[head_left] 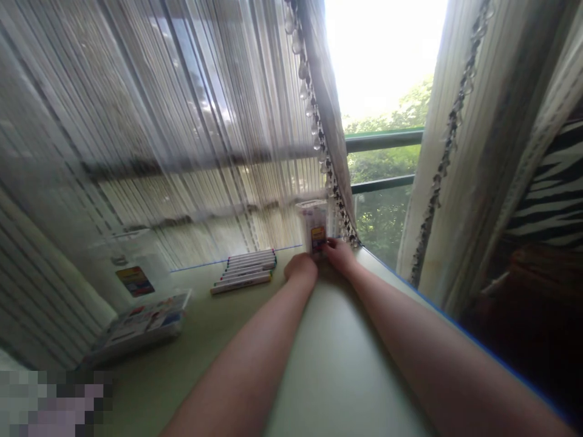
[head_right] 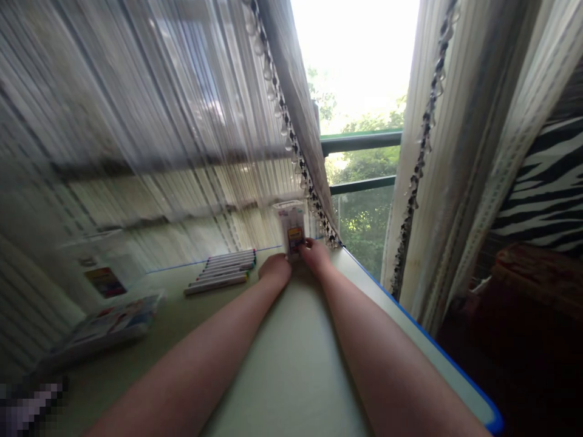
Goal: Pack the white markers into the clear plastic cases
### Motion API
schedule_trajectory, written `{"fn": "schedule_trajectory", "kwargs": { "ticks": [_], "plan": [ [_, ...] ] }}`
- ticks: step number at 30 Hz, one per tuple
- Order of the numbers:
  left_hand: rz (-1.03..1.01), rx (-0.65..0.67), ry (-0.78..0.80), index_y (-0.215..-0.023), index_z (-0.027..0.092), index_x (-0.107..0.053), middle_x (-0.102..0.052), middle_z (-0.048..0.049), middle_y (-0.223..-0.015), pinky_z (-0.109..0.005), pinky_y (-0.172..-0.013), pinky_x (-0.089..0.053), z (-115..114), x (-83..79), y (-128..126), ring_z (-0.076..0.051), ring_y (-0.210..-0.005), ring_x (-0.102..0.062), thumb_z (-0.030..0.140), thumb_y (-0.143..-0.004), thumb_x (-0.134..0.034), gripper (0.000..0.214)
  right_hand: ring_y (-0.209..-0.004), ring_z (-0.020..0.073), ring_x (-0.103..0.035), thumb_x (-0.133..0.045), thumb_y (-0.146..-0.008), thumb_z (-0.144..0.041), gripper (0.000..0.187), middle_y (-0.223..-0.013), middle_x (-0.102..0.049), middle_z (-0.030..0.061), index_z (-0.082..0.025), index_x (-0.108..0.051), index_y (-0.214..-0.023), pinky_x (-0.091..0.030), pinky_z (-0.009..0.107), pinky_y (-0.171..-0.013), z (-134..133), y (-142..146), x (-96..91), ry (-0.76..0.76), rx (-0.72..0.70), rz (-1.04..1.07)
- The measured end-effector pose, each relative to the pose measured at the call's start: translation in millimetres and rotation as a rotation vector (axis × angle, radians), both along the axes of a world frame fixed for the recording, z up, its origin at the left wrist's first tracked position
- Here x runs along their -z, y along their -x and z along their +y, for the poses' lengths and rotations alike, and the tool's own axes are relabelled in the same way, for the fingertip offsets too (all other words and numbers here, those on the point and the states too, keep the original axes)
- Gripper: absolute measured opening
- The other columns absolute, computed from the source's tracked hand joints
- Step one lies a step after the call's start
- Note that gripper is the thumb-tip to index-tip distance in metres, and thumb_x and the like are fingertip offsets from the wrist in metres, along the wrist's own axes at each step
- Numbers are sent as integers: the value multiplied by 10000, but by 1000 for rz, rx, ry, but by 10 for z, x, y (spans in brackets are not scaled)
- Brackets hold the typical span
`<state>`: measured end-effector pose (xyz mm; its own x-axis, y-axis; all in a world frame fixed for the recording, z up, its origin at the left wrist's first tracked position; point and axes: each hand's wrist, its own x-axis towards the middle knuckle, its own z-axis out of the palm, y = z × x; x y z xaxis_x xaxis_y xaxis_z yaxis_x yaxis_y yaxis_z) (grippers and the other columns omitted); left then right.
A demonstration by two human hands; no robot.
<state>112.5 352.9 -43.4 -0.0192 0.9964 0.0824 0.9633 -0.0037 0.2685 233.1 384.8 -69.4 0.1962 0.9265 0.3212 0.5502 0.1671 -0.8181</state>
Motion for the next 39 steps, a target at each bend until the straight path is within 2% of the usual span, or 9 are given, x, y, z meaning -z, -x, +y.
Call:
{"fn": "schedule_trajectory", "kwargs": {
  "ticks": [4, 8, 11, 20, 22, 26, 29, 39],
  "plan": [
    [71, 11, -113, -1101, 218, -632, -613, -134, -1165, -413, -849, -459, 157, 66, -99, -278, -1078, -575, 228, -868, -324, 386, -981, 212, -638, -510, -832, -276, 300, -1064, -693, 77, -177, -654, -1076, -477, 284, -807, 28, -43, -13, -8, 109, -25],
    [51, 58, -87, -1101, 219, -632, -615, -131, -1168, -422, -848, -458, 244, 100, -53, -297, -1087, -567, 394, -884, -298, 435, -952, 224, -645, -549, -816, -317, 306, -1048, -692, 106, -158, -651, -1057, -477, 299, -794, 72, -51, 7, 1, 143, -50],
    [43, 113, -100, -1097, 210, -634, -619, -124, -1176, -405, -854, -458, 246, 96, 3, -293, -1100, -564, 434, -885, -278, 470, -936, 211, -647, -539, -827, -319, 283, -1042, -692, 95, -183, -645, -1052, -474, 296, -783, 98, -42, 24, -3, 150, -66],
    [41, 138, -85, -1069, 169, -646, -639, -140, -1133, -351, -837, -466, 280, 93, 74, -258, -1059, -591, 368, -903, -279, 449, -938, 203, -644, -576, -813, -364, 294, -1017, -698, 84, -186, -647, -1036, -464, 277, -768, 81, -27, 14, -18, 155, -127],
    [50, 108, -113, -1078, 202, -650, -625, -128, -1155, -372, -850, -457, 287, 107, 98, -270, -1093, -562, 323, -892, -319, 398, -926, 206, -646, -580, -807, -365, 290, -1008, -701, 85, -188, -655, -1024, -459, 279, -761, 97, -37, 18, -21, 166, -157],
    [-1, -32, -181, -1116, 303, -638, -577, -92, -1227, -406, -870, -438, 305, 134, 142, -286, -1149, -501, 311, -857, -406, 348, -896, 225, -648, -579, -792, -411, 282, -921, -715, 92, -178, -694, -902, -447, 282, -722, 146, -56, 26, -7, 190, -236],
    [-43, -19, -167, -1146, 324, -622, -583, -72, -1226, -411, -880, -430, 338, 142, 148, -277, -1142, -500, 323, -850, -420, 359, -873, 221, -651, -558, -802, -430, 301, -875, -719, 88, -175, -701, -873, -436, 268, -686, 167, -57, 25, -2, 191, -272],
    [-61, -15, -163, -1170, 306, -606, -581, -55, -1250, -434, -910, -417, 414, 169, 111, -283, -1163, -493, 295, -831, -431, 382, -954, 215, -638, -514, -845, -371, 280, -998, -707, 87, -191, -698, -953, -444, 258, -748, 155, -71, 5, -18, 119, -326]
  ]
}}
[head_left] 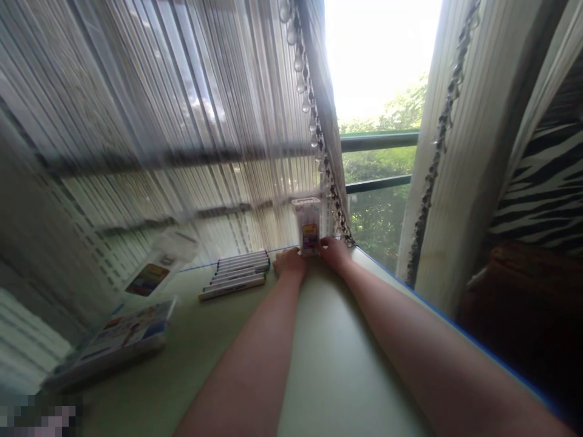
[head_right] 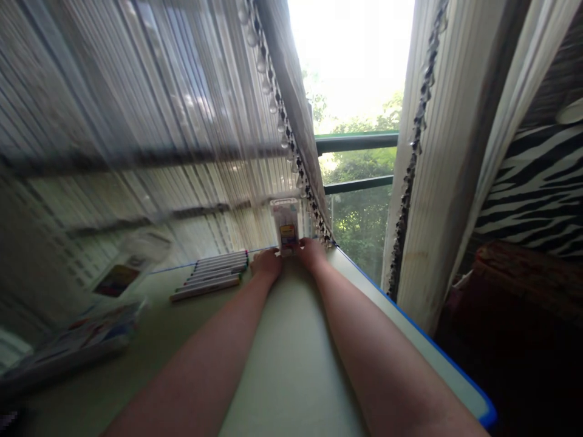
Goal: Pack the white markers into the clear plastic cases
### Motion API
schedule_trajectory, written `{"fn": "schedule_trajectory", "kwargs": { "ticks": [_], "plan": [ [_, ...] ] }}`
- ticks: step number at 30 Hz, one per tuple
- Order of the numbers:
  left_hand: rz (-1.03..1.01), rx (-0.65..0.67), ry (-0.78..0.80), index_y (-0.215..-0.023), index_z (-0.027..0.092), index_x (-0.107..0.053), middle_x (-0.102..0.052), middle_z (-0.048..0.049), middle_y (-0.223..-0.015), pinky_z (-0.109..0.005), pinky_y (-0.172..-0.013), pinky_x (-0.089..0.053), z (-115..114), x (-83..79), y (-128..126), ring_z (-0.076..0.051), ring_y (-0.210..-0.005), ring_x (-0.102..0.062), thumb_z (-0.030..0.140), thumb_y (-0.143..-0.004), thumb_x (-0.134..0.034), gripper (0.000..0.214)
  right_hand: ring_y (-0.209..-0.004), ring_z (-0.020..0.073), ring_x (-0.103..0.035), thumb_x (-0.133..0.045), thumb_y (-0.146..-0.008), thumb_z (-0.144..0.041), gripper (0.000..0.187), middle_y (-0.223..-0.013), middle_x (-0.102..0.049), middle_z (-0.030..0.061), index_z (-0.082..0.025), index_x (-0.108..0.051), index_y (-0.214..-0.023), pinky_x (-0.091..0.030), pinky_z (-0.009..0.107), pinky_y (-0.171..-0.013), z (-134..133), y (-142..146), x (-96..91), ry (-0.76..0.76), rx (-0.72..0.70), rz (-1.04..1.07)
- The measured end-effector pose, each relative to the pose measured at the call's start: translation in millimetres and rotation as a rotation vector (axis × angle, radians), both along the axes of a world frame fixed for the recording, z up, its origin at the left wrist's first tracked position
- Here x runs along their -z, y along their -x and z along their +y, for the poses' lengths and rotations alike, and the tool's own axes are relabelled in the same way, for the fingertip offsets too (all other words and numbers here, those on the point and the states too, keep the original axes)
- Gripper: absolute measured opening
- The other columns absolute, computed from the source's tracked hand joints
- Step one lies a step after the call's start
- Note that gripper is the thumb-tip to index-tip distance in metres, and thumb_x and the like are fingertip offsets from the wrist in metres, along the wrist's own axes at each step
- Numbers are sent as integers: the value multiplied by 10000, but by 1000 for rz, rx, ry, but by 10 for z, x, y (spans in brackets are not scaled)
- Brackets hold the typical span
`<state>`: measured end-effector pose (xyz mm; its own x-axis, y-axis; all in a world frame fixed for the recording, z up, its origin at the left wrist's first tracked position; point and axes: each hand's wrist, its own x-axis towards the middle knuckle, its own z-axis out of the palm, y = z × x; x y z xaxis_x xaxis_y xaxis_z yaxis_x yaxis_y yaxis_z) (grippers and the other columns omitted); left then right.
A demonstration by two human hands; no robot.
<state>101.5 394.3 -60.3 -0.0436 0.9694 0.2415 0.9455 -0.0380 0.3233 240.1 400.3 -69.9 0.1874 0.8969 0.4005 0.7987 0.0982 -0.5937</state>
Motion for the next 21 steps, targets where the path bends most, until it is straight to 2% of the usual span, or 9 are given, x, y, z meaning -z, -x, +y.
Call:
{"fn": "schedule_trajectory", "kwargs": {
  "ticks": [8, 16, 21],
  "plan": [
    [-29, 11, 25, -1149, 293, -611, -590, -75, -1231, -427, -915, -424, -15, -30, -28, -263, -1135, -539, 293, -816, -460, 365, -963, 227, -635, -492, -861, -332, 284, -1013, -704, 100, -173, -691, -986, -447, 274, -767, 4, -7, 0, 2, 1, -17],
    [0, 16, 6, -1139, 274, -609, -599, -81, -1225, -423, -916, -438, -35, -40, -37, -257, -1126, -557, 289, -821, -458, 353, -966, 201, -636, -508, -861, -325, 267, -1026, -702, 82, -176, -679, -1000, -440, 251, -769, -33, 2, -27, 20, 2, -8],
    [60, 86, 23, -1085, 170, -626, -655, -123, -1116, -374, -859, -476, -58, -53, -64, -259, -1066, -599, 277, -863, -376, 351, -972, 191, -633, -493, -872, -327, 277, -1034, -699, 82, -169, -673, -1013, -434, 241, -768, -42, 4, -35, 25, 3, -19]
  ]
}}
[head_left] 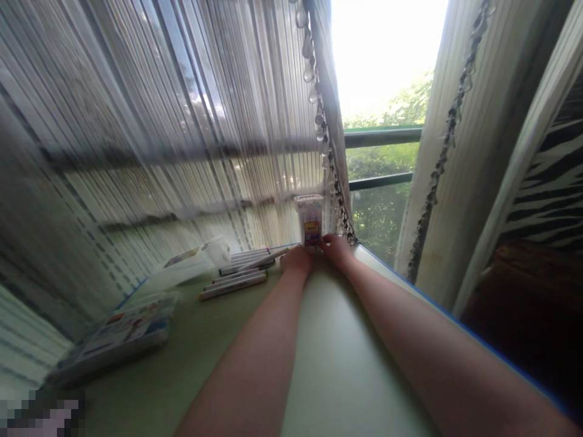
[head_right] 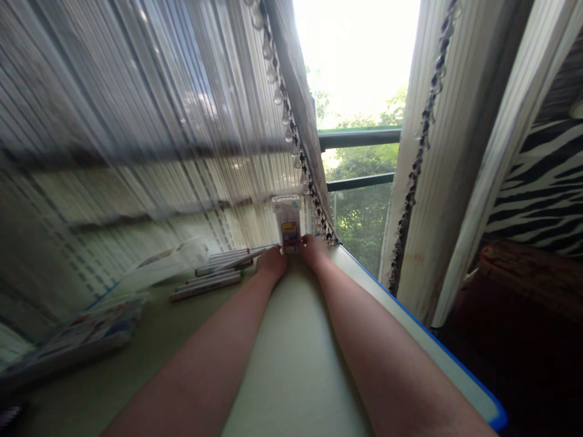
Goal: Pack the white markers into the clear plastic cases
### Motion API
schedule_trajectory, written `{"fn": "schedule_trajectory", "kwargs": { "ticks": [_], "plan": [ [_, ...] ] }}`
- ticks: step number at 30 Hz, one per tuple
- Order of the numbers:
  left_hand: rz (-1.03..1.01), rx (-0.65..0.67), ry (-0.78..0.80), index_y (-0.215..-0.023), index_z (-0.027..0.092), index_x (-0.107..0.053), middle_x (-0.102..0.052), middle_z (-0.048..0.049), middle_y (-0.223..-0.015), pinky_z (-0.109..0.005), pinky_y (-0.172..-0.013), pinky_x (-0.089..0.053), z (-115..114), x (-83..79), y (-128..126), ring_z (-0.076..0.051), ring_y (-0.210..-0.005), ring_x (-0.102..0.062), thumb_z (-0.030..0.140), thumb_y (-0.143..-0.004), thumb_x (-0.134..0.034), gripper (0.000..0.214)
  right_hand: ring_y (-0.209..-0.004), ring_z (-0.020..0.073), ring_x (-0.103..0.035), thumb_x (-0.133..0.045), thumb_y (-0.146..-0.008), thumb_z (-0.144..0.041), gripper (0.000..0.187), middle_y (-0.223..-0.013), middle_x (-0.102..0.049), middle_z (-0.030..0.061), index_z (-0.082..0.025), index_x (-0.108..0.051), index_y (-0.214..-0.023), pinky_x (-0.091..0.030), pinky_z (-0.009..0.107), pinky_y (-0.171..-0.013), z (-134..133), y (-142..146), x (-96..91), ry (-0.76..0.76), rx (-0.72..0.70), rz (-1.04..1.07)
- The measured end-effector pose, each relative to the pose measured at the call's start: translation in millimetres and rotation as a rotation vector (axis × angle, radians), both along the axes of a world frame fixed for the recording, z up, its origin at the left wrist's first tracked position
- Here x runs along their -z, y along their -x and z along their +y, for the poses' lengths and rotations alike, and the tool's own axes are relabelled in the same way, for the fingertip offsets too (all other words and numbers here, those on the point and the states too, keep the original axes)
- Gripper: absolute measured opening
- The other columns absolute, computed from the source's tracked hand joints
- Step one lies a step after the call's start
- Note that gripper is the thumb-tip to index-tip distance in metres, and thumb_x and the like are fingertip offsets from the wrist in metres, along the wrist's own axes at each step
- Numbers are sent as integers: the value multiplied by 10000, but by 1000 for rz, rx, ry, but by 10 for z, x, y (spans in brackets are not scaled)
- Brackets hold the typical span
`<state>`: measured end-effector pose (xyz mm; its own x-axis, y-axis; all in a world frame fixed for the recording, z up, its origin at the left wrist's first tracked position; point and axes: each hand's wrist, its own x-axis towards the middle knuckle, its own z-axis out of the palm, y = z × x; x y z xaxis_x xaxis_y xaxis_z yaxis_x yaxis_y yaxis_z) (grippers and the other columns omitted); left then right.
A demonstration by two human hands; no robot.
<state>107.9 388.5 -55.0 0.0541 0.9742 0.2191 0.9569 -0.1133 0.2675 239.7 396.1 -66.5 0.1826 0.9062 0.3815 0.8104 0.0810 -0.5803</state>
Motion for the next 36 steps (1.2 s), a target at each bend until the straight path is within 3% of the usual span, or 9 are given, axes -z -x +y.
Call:
{"fn": "schedule_trajectory", "kwargs": {
  "ticks": [12, 27, 36],
  "plan": [
    [23, -2, 34, -1049, 148, -627, -661, -150, -1092, -373, -804, -503, -32, -38, -39, -276, -1028, -621, 288, -837, -404, 338, -971, 197, -632, -503, -866, -336, 279, -1047, -694, 82, -167, -669, -1013, -433, 245, -756, 20, 7, 10, 14, 25, -5],
    [-34, -154, 3, -1040, 156, -622, -654, -160, -1092, -377, -806, -510, -56, -60, -32, -270, -1009, -628, 346, -802, -503, 327, -939, 194, -645, -510, -865, -347, 281, -1004, -707, 83, -175, -680, -1007, -438, 244, -736, 27, -6, 18, 1, 17, 23],
    [-8, -19, -10, -1037, 161, -626, -649, -153, -1104, -359, -796, -513, -80, -83, -44, -268, -1011, -625, 327, -825, -435, 330, -910, 188, -650, -546, -844, -346, 270, -982, -710, 93, -168, -689, -987, -437, 237, -719, 48, -14, 20, 6, 26, 29]
  ]
}}
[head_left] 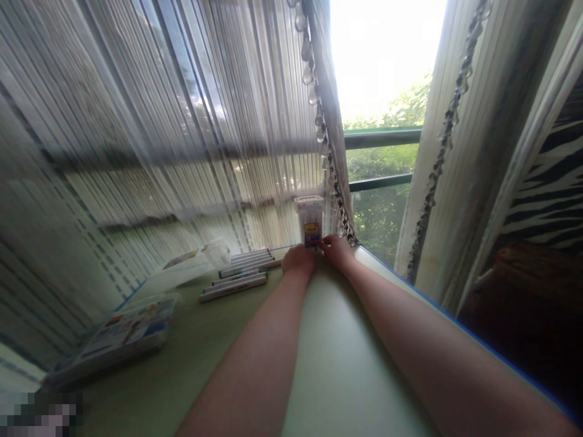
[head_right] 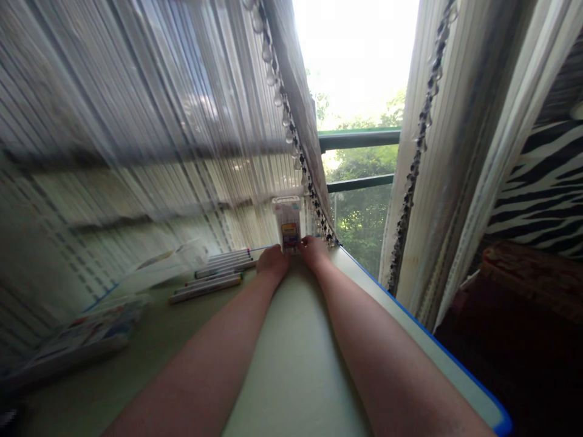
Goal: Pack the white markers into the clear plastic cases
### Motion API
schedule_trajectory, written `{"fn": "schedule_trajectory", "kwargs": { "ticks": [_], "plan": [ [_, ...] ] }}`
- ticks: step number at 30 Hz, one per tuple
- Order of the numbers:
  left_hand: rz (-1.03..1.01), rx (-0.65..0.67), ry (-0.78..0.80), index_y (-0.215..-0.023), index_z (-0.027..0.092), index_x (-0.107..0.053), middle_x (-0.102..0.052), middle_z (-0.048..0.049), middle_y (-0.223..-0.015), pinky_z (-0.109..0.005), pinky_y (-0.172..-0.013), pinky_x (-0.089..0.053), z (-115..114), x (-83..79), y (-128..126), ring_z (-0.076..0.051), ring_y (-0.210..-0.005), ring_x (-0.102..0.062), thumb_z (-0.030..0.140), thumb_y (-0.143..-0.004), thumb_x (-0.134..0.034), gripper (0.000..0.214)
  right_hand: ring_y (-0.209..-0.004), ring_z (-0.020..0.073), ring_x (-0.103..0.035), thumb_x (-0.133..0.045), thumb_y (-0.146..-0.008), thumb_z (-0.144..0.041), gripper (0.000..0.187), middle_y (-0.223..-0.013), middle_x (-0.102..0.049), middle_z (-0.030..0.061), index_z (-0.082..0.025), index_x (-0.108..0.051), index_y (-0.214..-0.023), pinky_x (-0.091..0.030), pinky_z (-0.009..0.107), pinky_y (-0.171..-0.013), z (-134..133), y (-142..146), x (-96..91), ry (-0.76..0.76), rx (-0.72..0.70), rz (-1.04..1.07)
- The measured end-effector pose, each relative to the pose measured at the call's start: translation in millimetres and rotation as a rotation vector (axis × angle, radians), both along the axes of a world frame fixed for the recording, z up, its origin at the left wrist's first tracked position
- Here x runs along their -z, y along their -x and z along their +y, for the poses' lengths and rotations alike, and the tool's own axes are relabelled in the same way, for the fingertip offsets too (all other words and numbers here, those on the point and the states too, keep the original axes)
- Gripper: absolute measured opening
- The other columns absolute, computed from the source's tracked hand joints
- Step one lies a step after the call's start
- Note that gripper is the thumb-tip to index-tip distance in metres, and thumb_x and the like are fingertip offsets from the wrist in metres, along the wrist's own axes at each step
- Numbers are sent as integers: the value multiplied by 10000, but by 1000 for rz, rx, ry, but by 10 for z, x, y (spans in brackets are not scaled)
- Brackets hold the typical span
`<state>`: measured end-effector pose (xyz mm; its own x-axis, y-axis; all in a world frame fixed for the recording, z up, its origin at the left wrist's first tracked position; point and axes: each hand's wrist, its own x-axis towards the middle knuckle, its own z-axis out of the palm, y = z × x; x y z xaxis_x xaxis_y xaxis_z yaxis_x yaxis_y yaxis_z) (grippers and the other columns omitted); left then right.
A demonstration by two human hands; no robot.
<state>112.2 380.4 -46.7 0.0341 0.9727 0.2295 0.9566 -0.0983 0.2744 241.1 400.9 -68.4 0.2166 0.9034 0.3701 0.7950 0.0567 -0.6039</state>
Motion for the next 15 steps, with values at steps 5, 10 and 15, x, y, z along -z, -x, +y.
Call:
{"fn": "schedule_trajectory", "kwargs": {
  "ticks": [5, 10, 15],
  "plan": [
    [11, 14, 8, -1050, 172, -618, -652, -143, -1106, -363, -804, -508, 9, 2, 4, -266, -1016, -624, 301, -834, -408, 328, -815, 159, -667, -556, -839, -326, 274, -981, -713, 86, -160, -682, -1018, -444, 229, -701, 7, -13, 1, 15, -5, 87],
    [13, 46, 34, -1063, 192, -617, -663, -128, -1091, -378, -805, -506, 17, 15, 0, -274, -1019, -624, 299, -849, -387, 332, -800, 153, -675, -545, -843, -335, 295, -994, -714, 69, -171, -677, -1050, -461, 219, -699, 28, -29, 18, 27, 13, 157],
    [35, 48, 30, -1119, 198, -602, -641, -125, -1150, -360, -830, -494, 33, 30, 2, -261, -1051, -610, 260, -833, -407, 351, -844, 166, -675, -537, -839, -324, 297, -974, -720, 67, -177, -684, -1051, -472, 227, -732, 39, -40, 21, 25, 1, 156]
  ]
}}
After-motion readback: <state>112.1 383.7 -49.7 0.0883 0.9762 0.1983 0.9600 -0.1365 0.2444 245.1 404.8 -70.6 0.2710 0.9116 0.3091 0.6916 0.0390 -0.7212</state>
